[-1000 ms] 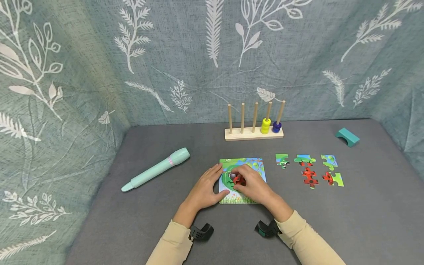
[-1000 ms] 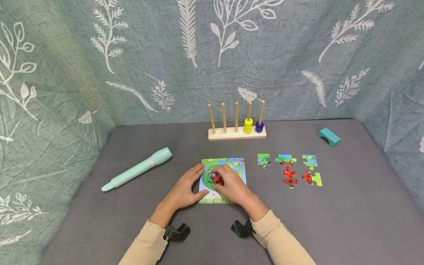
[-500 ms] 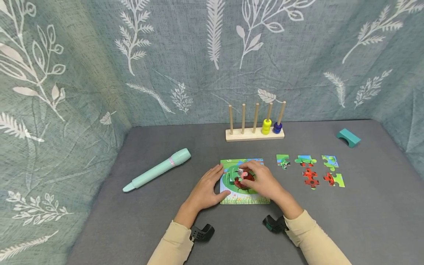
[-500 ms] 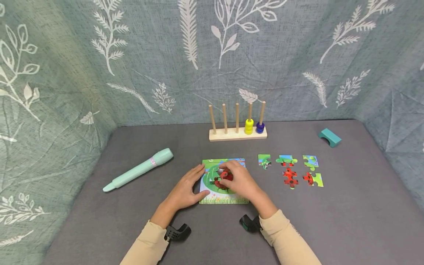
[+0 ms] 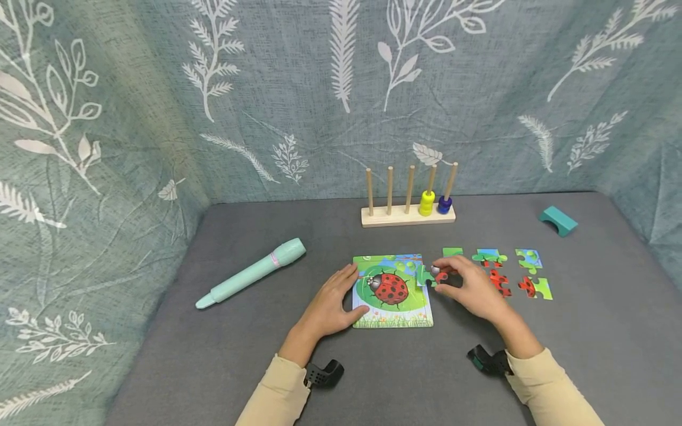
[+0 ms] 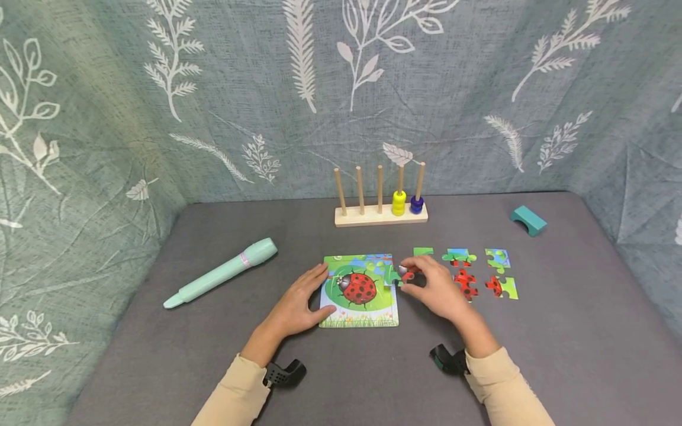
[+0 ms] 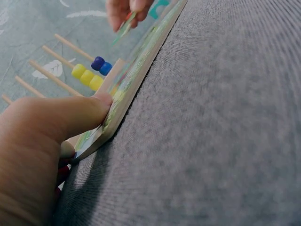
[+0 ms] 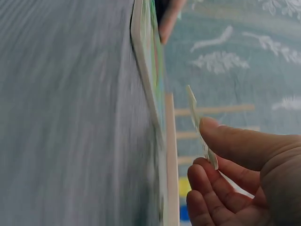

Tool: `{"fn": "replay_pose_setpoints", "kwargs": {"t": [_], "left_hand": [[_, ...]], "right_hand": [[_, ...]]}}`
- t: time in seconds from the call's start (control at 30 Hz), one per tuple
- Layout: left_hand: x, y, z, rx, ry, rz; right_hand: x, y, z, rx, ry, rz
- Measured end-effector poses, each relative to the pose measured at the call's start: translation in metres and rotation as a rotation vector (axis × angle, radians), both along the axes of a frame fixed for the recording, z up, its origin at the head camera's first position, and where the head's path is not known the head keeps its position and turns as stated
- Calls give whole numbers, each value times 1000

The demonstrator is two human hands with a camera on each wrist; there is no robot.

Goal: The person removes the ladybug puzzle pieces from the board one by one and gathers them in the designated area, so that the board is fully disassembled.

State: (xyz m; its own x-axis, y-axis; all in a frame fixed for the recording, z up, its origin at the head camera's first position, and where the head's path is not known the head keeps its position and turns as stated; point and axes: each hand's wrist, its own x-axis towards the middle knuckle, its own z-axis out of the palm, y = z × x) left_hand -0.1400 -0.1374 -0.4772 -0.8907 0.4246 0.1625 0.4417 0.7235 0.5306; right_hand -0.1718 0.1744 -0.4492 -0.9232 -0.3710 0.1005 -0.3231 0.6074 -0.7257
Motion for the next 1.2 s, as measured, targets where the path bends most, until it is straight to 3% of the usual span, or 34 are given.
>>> {"fn": "replay_pose_setpoints", "kwargs": {"t": [0.23,0.47,0.93,1.2], "left_hand": [[4,0,-2,6,-4,9],[6,2,-4,-6,-15,12],[9,7,-6,-14,-9,22],[10,6,-3,3,0,14]], "right_hand": [[5,35,-7,53,46,-41],[10,51,-12,79,68,-17],[12,56,-16,150,170,19],[19,44,-11,143,143,9]]}}
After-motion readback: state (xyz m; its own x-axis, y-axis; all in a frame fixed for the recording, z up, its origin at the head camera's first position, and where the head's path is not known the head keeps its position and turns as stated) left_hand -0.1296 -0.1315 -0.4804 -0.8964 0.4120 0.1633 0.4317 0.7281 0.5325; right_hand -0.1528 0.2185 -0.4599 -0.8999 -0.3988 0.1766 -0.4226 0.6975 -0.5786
